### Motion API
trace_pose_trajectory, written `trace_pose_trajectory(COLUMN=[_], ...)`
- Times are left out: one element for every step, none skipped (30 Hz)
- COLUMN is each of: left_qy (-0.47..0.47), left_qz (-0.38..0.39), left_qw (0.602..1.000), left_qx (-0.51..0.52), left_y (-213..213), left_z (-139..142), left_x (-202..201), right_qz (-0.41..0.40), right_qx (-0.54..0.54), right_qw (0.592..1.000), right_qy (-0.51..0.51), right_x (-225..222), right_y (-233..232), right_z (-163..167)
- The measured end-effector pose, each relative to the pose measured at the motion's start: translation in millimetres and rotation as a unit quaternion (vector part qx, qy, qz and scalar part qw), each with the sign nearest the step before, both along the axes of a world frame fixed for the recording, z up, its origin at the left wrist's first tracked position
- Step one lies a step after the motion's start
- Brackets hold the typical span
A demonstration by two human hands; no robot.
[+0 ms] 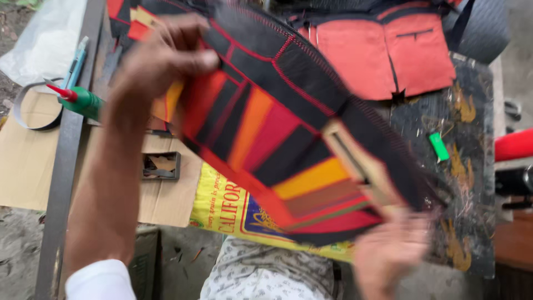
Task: The person holds a colorful patchwork pouch and uses scissors to trim excess material along the zipper edge, working the pouch around to cut along its sides. They set the finished pouch on a stack of completed pouches and pick up another pouch to trim.
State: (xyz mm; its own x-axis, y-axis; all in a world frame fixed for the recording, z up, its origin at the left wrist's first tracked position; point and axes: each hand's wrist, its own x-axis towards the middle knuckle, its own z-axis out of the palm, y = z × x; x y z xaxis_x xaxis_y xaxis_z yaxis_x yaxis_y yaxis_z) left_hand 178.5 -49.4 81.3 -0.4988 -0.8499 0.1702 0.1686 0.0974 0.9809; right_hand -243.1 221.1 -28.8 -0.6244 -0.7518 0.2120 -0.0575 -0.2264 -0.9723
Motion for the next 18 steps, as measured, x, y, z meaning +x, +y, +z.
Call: trace_pose_trajectory(left_qy=[-0.077,-0.174,-0.267,-0.356,-0.41,-0.461,-0.508,-0.513,-0.519,-0.496,-0.472,-0.428,-0.383,-0.337,-0.34,-0.342,-0.345,-0.328], left_qz=[-0.003,0.006,0.016,0.021,-0.01,-0.041,-0.067,-0.043,-0.02,-0.038,-0.056,-0.036,-0.021,-0.007,-0.004,0.0,0.002,0.008], left_qw=[0.996,0.98,0.95,0.907,0.879,0.847,0.812,0.811,0.81,0.824,0.837,0.852,0.863,0.871,0.872,0.874,0.877,0.884], left_qx=[-0.032,-0.095,-0.158,-0.222,-0.243,-0.261,-0.28,-0.276,-0.271,-0.27,-0.271,-0.3,-0.327,-0.356,-0.352,-0.344,-0.335,-0.334], left_y=[-11.0,-22.9,-35.1,-50.2,-65.8,-77.3,-85.9,-91.3,-94.1,-95.8,-96.4,-94.3,-89.8,-88.3,-86.9,-81.3,-74.8,-70.0], left_z=[14.7,20.0,21.9,21.9,18.5,9.3,-0.1,-11.0,-22.8,-33.4,-42.2,-50.0,-57.5,-60.9,-62.3,-64.9,-67.2,-68.2], left_x=[8.6,4.7,-3.4,-14.5,-29.7,-47.9,-62.7,-75.2,-87.5,-98.6,-108.8,-116.3,-125.3,-131.4,-134.9,-137.3,-139.2,-140.6], right_qz=[-0.023,0.067,0.128,0.187,0.298,0.401,0.497,0.47,0.428,0.347,0.262,0.267,0.269,0.248,0.227,0.205,0.185,0.164], right_qx=[0.115,0.029,0.091,0.148,0.219,0.29,0.352,0.34,0.318,0.325,0.327,0.303,0.281,0.228,0.172,0.155,0.138,0.121], right_qw=[0.993,0.943,0.928,0.907,0.888,0.848,0.786,0.812,0.81,0.824,0.83,0.84,0.85,0.856,0.859,0.849,0.838,0.825], right_qy=[-0.026,-0.326,-0.338,-0.347,-0.273,-0.193,-0.105,0.072,0.246,0.308,0.367,0.363,0.356,0.392,0.426,0.461,0.494,0.528], right_x=[31.5,60.5,71.7,81.8,77.1,65.1,46.9,25.9,9.1,-0.7,-9.2,-14.7,-16.7,-15.6,-16.7,-18.2,-19.8,-21.9], right_y=[18.7,27.7,32.5,33.9,29.5,21.8,10.8,-1.7,-14.8,-29.4,-47.1,-68.9,-87.5,-103.0,-116.3,-124.6,-129.5,-131.2], right_z=[-12.4,-25.7,-30.5,-33.4,-30.3,-23.5,-13.8,-1.8,8.2,13.2,15.8,14.8,11.5,5.8,0.7,-3.8,-8.1,-11.7])
